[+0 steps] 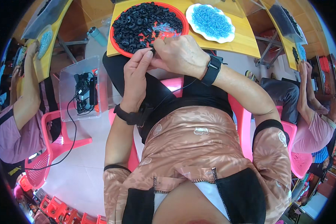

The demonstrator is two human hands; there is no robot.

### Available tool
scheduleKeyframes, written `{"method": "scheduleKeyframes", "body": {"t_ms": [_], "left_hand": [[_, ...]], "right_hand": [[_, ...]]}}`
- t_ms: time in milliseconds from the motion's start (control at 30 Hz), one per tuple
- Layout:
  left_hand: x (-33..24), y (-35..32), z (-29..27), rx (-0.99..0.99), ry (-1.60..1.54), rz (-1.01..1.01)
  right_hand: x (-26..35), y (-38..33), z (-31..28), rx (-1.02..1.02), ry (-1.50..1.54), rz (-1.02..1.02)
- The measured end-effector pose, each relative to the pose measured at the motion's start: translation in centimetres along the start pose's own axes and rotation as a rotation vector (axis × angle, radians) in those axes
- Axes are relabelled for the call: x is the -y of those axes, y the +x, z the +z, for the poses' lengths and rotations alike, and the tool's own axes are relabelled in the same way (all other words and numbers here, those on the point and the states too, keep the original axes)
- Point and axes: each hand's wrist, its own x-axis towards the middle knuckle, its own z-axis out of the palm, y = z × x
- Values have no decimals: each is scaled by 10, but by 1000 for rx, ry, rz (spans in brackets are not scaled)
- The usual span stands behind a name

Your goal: The person assembles small plastic components by hand, picking up parts from a tray and fitting small pieces into them.

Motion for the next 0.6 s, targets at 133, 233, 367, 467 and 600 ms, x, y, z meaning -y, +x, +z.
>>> {"method": "scheduleKeyframes", "body": {"t_ms": [133,233,367,467,600], "left_hand": [[-4,-1,-1,46,10,6],[2,-1,-6,114,117,18],[2,0,-1,106,145,39],[6,2,-3,102,158,43],[8,-1,3,76,157,19]], "right_hand": [[1,1,3,0,13,-46],[-1,-2,6,16,31,-37],[-6,-5,16,-46,22,-107],[-7,-6,18,-17,26,-76],[-8,-8,11,66,94,-18]]}}
